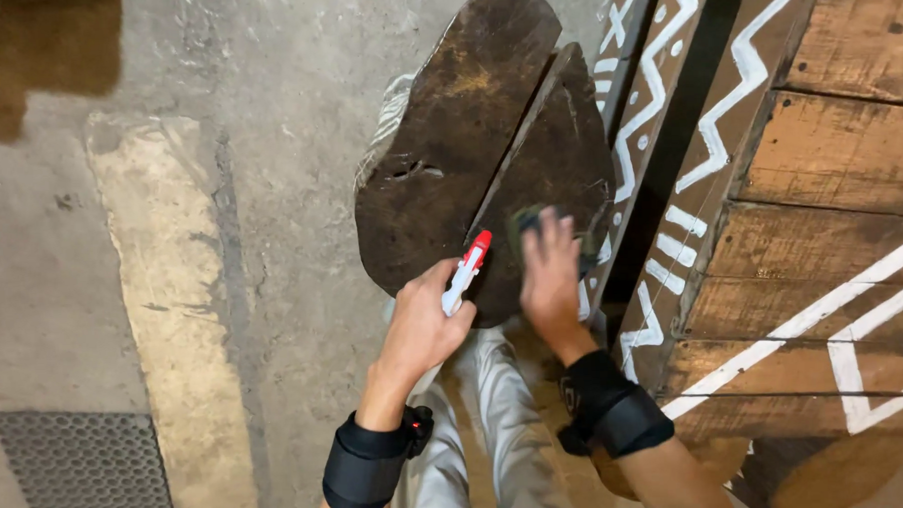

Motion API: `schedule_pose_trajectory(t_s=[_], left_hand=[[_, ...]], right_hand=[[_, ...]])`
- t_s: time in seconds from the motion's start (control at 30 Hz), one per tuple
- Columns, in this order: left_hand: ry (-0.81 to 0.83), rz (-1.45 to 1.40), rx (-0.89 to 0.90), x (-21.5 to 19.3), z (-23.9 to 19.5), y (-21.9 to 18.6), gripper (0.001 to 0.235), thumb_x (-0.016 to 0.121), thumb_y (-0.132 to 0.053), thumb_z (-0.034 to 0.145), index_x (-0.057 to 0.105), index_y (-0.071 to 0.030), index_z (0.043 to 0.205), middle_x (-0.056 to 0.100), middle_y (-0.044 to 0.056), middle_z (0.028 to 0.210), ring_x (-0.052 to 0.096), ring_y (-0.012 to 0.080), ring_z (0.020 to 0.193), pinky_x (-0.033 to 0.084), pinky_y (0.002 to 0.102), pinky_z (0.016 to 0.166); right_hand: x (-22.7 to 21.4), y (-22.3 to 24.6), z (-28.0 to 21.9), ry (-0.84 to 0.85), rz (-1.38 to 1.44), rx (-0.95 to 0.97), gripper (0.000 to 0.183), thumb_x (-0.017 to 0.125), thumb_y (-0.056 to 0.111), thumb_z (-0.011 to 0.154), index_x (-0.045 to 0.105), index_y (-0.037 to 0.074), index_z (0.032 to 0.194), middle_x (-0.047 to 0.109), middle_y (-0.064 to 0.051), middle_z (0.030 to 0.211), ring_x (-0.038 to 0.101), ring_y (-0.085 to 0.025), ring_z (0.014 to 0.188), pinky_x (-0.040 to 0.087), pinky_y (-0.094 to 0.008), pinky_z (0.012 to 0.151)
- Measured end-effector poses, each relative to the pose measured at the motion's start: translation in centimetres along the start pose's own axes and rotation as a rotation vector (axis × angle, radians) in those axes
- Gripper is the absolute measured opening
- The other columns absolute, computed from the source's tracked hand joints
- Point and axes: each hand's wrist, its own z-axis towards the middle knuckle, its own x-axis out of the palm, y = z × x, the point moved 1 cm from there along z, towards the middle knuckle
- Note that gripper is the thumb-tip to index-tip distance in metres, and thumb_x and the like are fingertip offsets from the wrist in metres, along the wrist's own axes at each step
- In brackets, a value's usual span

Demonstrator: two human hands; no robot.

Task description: The person sprays a liquid from a spray bottle onto a wooden table and several stools, then wipes each surface with a cloth. The person moves around the room to clean multiple items, including a table with white geometric patterns and several round stools.

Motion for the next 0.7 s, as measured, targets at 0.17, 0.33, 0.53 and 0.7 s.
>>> schedule_pose_trajectory(t_s=[0.17, 0.33, 0.53, 0.7], left_hand=[[-0.036, -0.022, 0.011, 0.0, -0.5, 2.0, 0.048, 0.063, -0.012, 0.073, 0.065, 0.002, 0.12, 0.071, 0.027, 0.105, 0.067, 0.0472, 0.099, 0.054, 0.05, 0.086], [-0.053, -0.037, 0.002, -1.2, -0.5, 2.4, 0.049, 0.064, -0.011, 0.073, 0.063, 0.003, 0.12, 0.07, 0.027, 0.105, 0.066, 0.0475, 0.097, 0.054, 0.049, 0.083], [-0.082, -0.07, -0.01, -3.5, 0.9, 1.6, 0.048, 0.064, -0.011, 0.075, 0.064, 0.002, 0.121, 0.071, 0.025, 0.104, 0.067, 0.0459, 0.096, 0.054, 0.047, 0.082], [-0.165, -0.057, 0.042, -5.0, 2.1, 1.9, 0.05, 0.063, -0.01, 0.074, 0.062, 0.003, 0.122, 0.07, 0.026, 0.104, 0.067, 0.0453, 0.093, 0.054, 0.048, 0.081]], right_hand=[[0.0, -0.7, 5.3, 0.142, 0.026, -0.191, 0.052, 0.055, 0.0, 0.089, 0.05, 0.001, 0.141, 0.028, -0.026, 0.165, 0.026, -0.057, 0.15, 0.027, -0.067, 0.12], [0.0, -2.4, 18.6, -0.072, 0.044, -0.177, 0.056, 0.055, -0.006, 0.1, 0.042, -0.003, 0.155, 0.022, -0.026, 0.17, 0.023, -0.056, 0.155, 0.023, -0.066, 0.126], [2.5, -0.7, 25.6, -0.189, 0.053, -0.191, 0.058, 0.054, -0.002, 0.11, 0.035, 0.001, 0.164, 0.025, -0.023, 0.17, 0.017, -0.051, 0.159, 0.02, -0.055, 0.133], [-0.1, 8.6, 18.6, 0.132, 0.09, -0.46, 0.067, 0.053, -0.011, 0.084, 0.048, 0.001, 0.15, 0.03, -0.026, 0.164, 0.022, -0.052, 0.153, 0.022, -0.063, 0.125]])
